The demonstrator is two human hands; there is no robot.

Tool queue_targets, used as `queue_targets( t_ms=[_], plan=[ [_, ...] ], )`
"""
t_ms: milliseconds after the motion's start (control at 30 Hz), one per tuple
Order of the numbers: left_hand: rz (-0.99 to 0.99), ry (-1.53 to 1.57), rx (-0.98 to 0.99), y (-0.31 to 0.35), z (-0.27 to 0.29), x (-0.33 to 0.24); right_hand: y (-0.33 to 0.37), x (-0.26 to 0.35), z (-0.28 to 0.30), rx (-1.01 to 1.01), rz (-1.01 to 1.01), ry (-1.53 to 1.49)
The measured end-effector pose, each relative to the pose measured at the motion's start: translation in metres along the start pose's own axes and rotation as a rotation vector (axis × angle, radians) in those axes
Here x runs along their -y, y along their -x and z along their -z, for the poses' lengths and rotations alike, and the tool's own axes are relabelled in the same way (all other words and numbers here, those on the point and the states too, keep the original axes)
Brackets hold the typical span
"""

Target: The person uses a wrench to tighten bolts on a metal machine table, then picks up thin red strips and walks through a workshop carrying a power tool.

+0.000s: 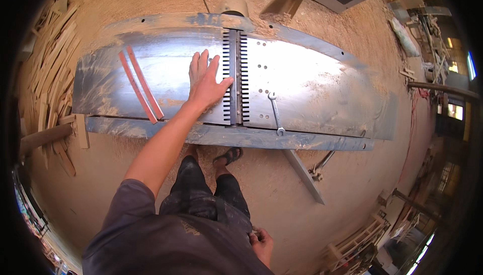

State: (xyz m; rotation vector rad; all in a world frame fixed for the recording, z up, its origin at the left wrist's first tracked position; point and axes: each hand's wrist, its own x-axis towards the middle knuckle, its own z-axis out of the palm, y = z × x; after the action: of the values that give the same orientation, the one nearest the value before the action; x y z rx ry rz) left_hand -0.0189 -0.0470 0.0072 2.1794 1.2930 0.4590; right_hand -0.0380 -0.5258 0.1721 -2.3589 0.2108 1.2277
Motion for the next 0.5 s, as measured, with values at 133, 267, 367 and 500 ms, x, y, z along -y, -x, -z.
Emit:
queue_targets(
  t_ms=[133, 267, 367, 500],
  plan=[
    [0.030, -0.155, 0.023, -0.020, -0.009, -0.014, -0.024, 0.009, -0.020, 0.001, 0.033, -0.116],
    [-0.011, -0.289, 0.014, -0.027, -0.014, -0.015, -0.059, 0.030, -0.031, 0.009, 0.207, -0.066],
    [-0.047, -0.335, -0.012, -0.026, -0.018, -0.013, -0.084, 0.070, -0.031, 0.015, 0.376, 0.017],
    [-0.086, -0.361, -0.012, -0.027, -0.020, -0.016, -0.130, 0.132, -0.033, -0.067, 0.678, 0.109]
  ],
)
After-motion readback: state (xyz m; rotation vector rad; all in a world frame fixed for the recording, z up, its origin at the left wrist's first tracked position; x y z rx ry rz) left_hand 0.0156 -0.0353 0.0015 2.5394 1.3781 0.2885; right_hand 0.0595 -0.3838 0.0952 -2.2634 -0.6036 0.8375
